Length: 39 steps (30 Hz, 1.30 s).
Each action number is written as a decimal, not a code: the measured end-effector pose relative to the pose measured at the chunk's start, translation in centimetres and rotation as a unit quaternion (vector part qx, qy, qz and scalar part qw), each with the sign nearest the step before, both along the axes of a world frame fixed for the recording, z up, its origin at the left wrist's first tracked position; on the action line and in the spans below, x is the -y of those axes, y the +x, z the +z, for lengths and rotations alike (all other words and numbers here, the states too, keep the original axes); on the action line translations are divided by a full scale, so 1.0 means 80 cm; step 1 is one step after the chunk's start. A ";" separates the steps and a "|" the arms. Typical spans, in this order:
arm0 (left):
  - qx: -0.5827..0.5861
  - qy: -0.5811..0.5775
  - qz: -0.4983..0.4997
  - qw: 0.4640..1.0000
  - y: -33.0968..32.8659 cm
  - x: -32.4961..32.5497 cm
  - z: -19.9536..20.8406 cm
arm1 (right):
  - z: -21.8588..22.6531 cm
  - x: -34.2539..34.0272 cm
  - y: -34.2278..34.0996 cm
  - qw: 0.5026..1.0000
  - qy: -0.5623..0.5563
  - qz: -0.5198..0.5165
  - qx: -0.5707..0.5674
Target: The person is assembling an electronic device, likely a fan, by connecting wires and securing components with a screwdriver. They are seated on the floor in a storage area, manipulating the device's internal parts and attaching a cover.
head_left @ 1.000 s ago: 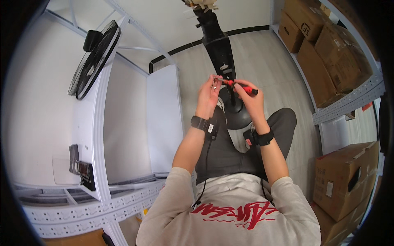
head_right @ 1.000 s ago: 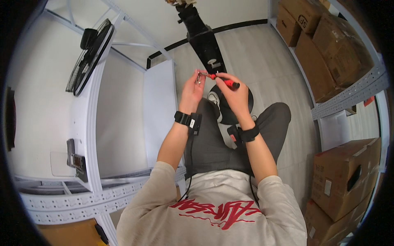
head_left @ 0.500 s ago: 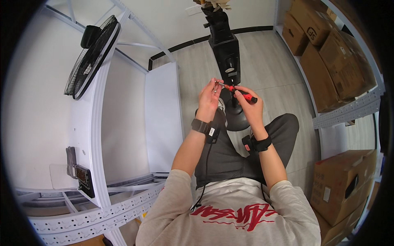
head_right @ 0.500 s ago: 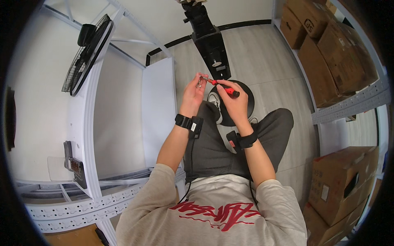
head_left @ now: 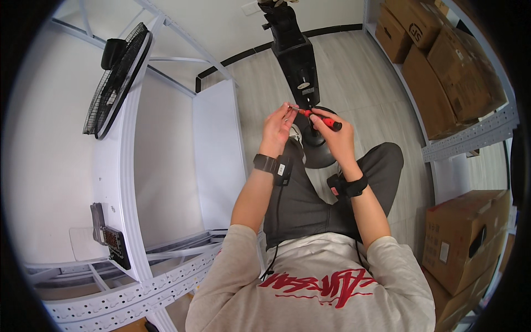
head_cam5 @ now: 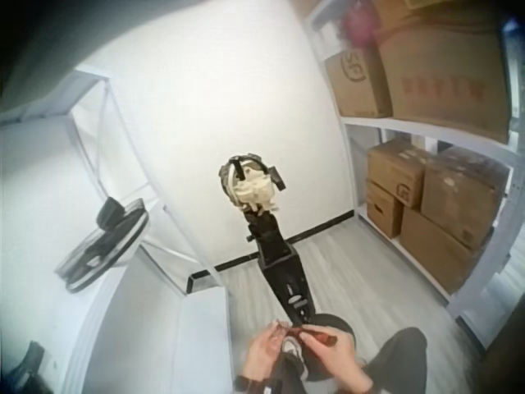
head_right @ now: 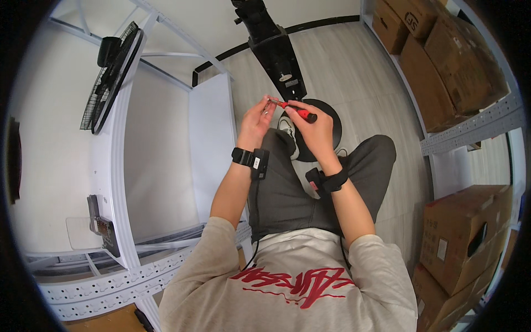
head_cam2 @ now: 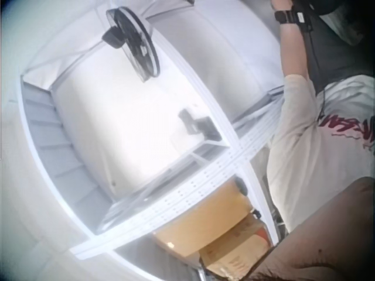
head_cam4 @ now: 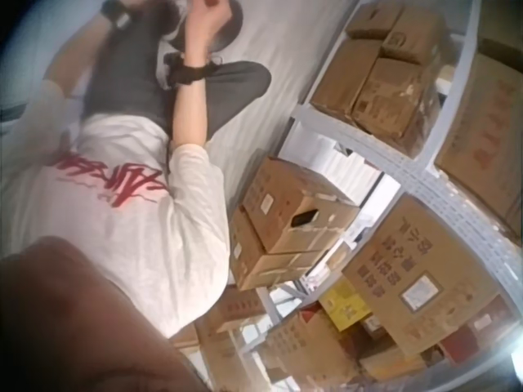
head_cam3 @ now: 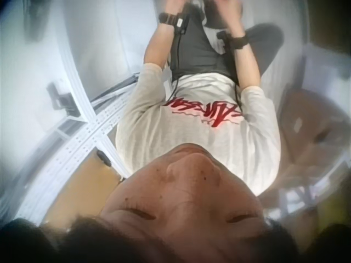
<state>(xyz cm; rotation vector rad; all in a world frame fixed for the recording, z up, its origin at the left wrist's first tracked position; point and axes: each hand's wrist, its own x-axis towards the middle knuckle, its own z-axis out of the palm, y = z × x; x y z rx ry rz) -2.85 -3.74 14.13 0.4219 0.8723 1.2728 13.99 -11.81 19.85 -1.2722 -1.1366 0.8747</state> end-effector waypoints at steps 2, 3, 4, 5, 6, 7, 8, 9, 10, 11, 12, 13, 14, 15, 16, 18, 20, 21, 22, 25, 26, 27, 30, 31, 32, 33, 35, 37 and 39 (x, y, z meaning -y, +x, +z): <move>0.009 0.014 -0.014 1.000 0.003 -0.002 -0.006 | 0.001 -0.001 -0.005 0.997 -0.049 -0.029 -0.049; 0.014 0.021 -0.021 0.999 0.004 -0.003 -0.009 | -0.005 -0.001 -0.008 0.996 -0.052 -0.035 -0.056; 0.015 0.022 -0.016 0.999 0.005 -0.004 -0.012 | -0.006 0.000 -0.010 0.996 -0.056 -0.034 -0.051; 0.017 0.024 -0.012 1.000 0.005 -0.003 -0.015 | -0.006 0.003 -0.012 0.997 -0.060 -0.034 -0.047; 0.018 0.025 -0.007 1.000 0.004 -0.003 -0.018 | -0.006 0.003 -0.014 0.997 -0.064 -0.033 -0.042; 0.017 0.022 -0.005 1.000 0.002 -0.005 -0.023 | -0.013 0.001 -0.014 0.996 -0.063 -0.012 -0.065; 0.016 0.019 -0.003 1.000 -0.002 -0.006 -0.028 | -0.017 -0.001 -0.012 0.996 -0.058 0.011 -0.074; 0.015 0.016 -0.001 1.000 -0.005 -0.008 -0.033 | -0.020 -0.002 -0.008 0.995 -0.053 0.034 -0.082; 0.014 0.011 0.003 1.000 -0.006 -0.008 -0.035 | -0.017 -0.003 -0.006 0.993 -0.049 0.057 -0.090; 0.012 0.007 0.007 1.000 -0.006 -0.008 -0.036 | -0.013 -0.002 -0.001 0.986 -0.081 0.072 -0.129; 0.010 0.002 0.012 1.000 -0.008 -0.008 -0.038 | -0.007 -0.001 0.005 0.975 -0.114 0.088 -0.168; 0.011 0.004 0.016 1.000 -0.010 -0.009 -0.039 | 0.001 -0.001 0.010 0.962 -0.144 0.104 -0.206; 0.012 0.007 0.021 1.000 -0.013 -0.010 -0.041 | -0.002 -0.002 0.015 0.964 -0.151 0.116 -0.186; 0.013 0.009 0.026 1.000 -0.016 -0.010 -0.042 | -0.009 -0.004 0.020 0.965 -0.157 0.129 -0.166; 0.013 0.009 0.022 1.000 -0.015 -0.010 -0.039 | -0.015 -0.006 0.024 0.966 -0.163 0.138 -0.144; 0.013 0.010 0.015 1.000 -0.013 -0.010 -0.033 | -0.032 -0.012 0.022 0.981 -0.154 0.115 0.018; 0.016 0.006 0.026 1.000 -0.012 -0.008 -0.030 | -0.034 -0.011 0.014 0.971 -0.119 0.108 0.179; 0.018 0.004 0.031 0.999 -0.010 -0.007 -0.029 | -0.034 -0.008 0.009 0.970 -0.121 0.098 0.188; 0.027 0.007 0.034 0.999 -0.009 -0.007 -0.028 | -0.033 -0.006 0.004 0.972 -0.119 0.095 0.178; 0.064 0.015 0.040 0.997 -0.004 -0.009 -0.025 | -0.038 -0.003 -0.002 0.982 -0.102 0.082 0.133; 0.082 0.016 0.039 0.996 -0.002 -0.011 -0.025 | -0.045 -0.004 -0.004 0.987 -0.090 0.074 0.109; 0.101 0.017 0.039 0.994 0.000 -0.014 -0.025 | -0.051 -0.004 -0.005 0.991 -0.077 0.066 0.085; 0.129 -0.015 0.063 0.990 -0.004 -0.021 -0.031 | -0.056 -0.007 -0.007 0.994 -0.077 0.065 0.053; 0.142 -0.021 0.051 0.988 -0.009 -0.026 -0.034 | -0.053 -0.007 -0.007 0.994 -0.071 0.070 0.032; 0.154 -0.027 0.039 0.987 -0.017 -0.032 -0.035 | -0.050 -0.007 -0.006 0.995 -0.066 0.074 0.011; 0.166 -0.033 0.028 0.985 -0.026 -0.038 -0.036 | -0.046 -0.006 -0.005 0.995 -0.060 0.079 -0.010; 0.138 -0.028 0.002 0.990 -0.027 -0.048 -0.019 | -0.034 -0.002 0.005 0.994 -0.070 0.075 -0.025; 0.104 -0.013 -0.019 0.994 -0.023 -0.060 0.008 | -0.031 -0.002 0.012 0.995 -0.061 0.068 -0.045; 0.064 0.009 -0.032 0.997 -0.021 -0.075 0.030 | -0.035 -0.004 0.019 0.995 -0.038 0.061 -0.071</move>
